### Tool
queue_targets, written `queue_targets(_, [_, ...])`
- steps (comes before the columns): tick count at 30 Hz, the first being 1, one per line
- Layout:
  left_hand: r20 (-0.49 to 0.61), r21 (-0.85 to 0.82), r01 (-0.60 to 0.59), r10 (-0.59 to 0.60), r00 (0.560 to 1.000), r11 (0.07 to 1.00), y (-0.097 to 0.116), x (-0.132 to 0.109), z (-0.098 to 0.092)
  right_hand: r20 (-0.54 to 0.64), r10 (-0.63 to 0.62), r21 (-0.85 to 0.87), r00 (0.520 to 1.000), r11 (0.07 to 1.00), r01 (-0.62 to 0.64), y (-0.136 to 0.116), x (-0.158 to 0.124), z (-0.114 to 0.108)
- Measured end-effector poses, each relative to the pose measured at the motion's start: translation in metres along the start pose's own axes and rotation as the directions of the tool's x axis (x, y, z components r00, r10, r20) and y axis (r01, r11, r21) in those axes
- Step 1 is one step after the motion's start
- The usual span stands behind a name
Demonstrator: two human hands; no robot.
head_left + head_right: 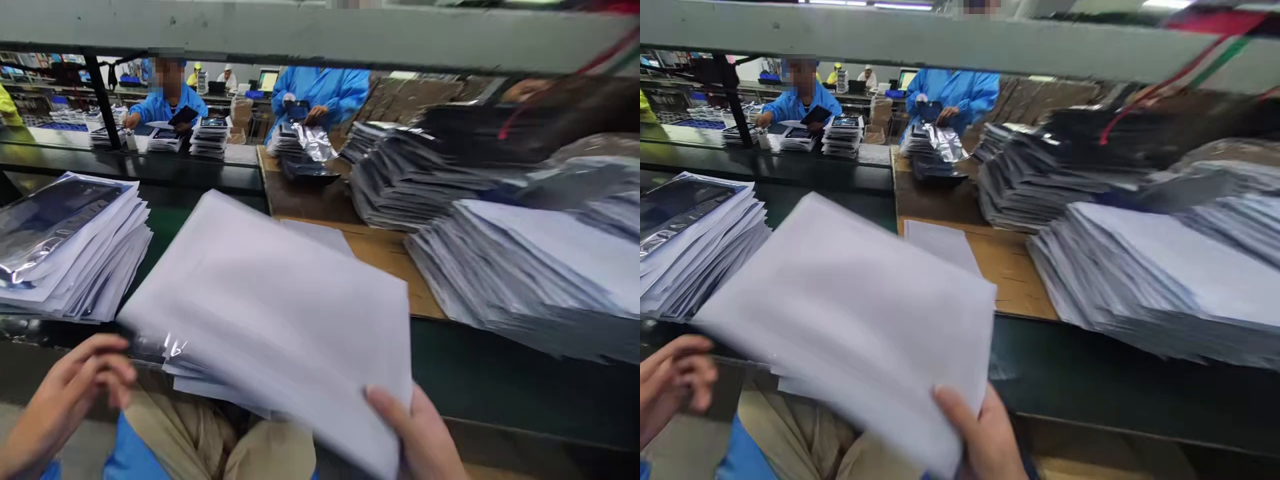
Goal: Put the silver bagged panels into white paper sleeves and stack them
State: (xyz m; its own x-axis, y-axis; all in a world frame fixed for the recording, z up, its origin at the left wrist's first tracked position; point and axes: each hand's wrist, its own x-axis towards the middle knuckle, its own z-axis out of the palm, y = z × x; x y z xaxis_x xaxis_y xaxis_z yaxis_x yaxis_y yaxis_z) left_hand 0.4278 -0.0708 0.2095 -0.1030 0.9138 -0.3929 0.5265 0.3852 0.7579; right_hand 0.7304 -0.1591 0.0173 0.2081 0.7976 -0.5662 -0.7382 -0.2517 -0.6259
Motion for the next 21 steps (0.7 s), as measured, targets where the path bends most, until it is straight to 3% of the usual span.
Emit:
queue_targets(2, [0.094, 0.035, -0.124, 0.121, 0.988, 0.992, 0.023, 0.018, 0.036, -0.207, -0.147, 0.125, 0.967, 0.977, 0.175, -0.029, 0.037, 0.012])
queue_targets(5, [0.223, 0.189, -0.228, 0.185, 0.957, 0.955, 0.033, 0.037, 0.076, -0.357, -0.285, 0.226, 0.889, 0.897, 0.379, -0.04, 0.099, 0.034])
queue_targets(8, [0.192, 0.339, -0.247, 0.19, 0.963, 0.908, 0.018, 0.047, 0.081, -0.478, -0.24, 0.282, 0.845, 0.869, 0.407, -0.023, 0.159, 0.05])
queue_targets(11, [0.115, 0.406, -0.239, 0.211, 0.971, 0.882, -0.003, 0.056, 0.066, -0.456, -0.176, 0.334, 0.873, 0.875, 0.351, -0.003, 0.196, 0.055])
queue_targets(15, [0.082, 0.46, -0.215, 0.2, 0.976, 0.861, -0.019, 0.065, 0.052, -0.245, -0.118, 0.359, 0.962, 0.911, 0.203, 0.005, 0.188, 0.041])
queue_targets(19, [0.093, 0.512, -0.198, 0.175, 0.98, 0.836, -0.021, 0.074, 0.054, -0.041, -0.015, 0.279, 0.999, 0.96, 0.026, 0.013, 0.132, 0.023])
queue_targets(21, [0.136, 0.569, -0.208, 0.158, 0.978, 0.796, -0.018, 0.079, 0.058, 0.019, -0.044, 0.074, 0.999, 0.996, 0.043, 0.025, 0.098, 0.02])
